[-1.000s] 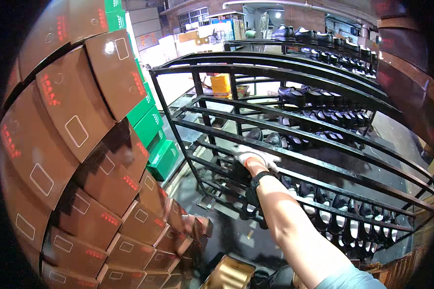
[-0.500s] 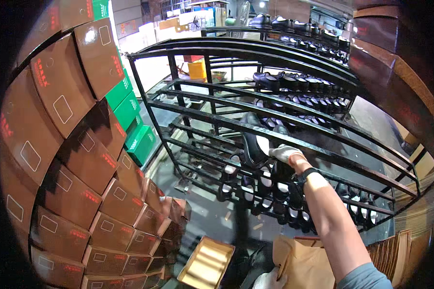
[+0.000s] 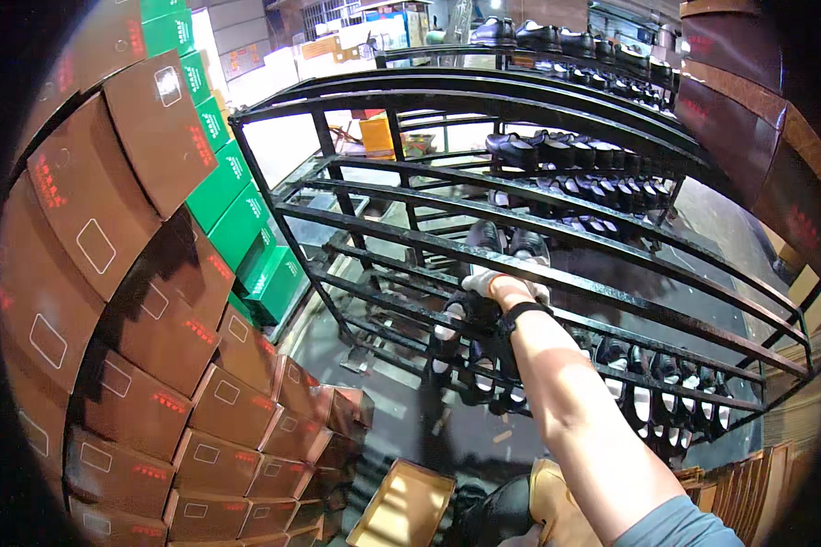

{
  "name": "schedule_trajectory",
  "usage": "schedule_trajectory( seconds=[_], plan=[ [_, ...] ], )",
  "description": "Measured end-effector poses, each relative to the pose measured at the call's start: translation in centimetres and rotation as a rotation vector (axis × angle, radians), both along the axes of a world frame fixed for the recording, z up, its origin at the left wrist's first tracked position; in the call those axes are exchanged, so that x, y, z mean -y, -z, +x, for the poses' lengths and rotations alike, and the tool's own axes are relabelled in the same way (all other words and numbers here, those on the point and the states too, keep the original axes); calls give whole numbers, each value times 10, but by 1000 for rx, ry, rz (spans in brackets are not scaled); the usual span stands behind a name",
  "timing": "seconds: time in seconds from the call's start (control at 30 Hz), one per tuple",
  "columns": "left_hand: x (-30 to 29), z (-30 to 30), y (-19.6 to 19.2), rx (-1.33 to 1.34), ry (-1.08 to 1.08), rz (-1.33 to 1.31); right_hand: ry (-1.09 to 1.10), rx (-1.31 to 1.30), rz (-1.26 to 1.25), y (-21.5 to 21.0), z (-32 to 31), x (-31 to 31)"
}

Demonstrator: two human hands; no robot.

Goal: The person packs shoes by hand, taking a shoe from a rack, wiping it with a cloth, and placing it into a box with paper. They then place a lid on the box and stack it onto a pile of boxes.

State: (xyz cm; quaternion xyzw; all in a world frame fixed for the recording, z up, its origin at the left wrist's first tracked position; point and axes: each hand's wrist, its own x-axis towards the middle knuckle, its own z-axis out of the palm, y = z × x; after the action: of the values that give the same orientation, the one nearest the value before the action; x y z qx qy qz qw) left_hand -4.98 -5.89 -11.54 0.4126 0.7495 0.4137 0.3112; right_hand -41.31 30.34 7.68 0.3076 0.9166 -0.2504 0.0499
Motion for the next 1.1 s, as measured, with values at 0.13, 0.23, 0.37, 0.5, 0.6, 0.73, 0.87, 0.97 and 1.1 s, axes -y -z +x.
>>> schedule_trajectory(
  seconds=[0.13, 0.23, 0.37, 0.5, 0.6, 0.73, 0.87, 0.97, 1.1],
  plan=[
    [3, -3, -2, -114, -112, 136, -14, 100, 45, -25, 59, -17],
    [-6, -18, -29, 88, -213, 147, -19, 184, 52, -27, 115, -12],
    [7, -40, -19, 139, -173, 117, 14, -8, -152, -22, 293, -3],
    [19, -60, -41, 136, -242, 141, 345, -178, -229, -74, 475, 124],
    [18, -57, -52, 382, -263, 152, 363, -87, -112, -75, 561, 186],
    [3, 13, -67, 317, 179, 288, 399, -319, -42, -79, 618, 205],
    [-28, 117, -42, 534, 380, -273, 25, -279, 56, -130, 593, 185],
    [-14, 144, -79, 175, 666, -27, -529, -31, 431, -160, 575, 149],
    [5, 129, -148, 126, 750, 435, -744, 495, 376, -65, 532, 158]
  ],
)
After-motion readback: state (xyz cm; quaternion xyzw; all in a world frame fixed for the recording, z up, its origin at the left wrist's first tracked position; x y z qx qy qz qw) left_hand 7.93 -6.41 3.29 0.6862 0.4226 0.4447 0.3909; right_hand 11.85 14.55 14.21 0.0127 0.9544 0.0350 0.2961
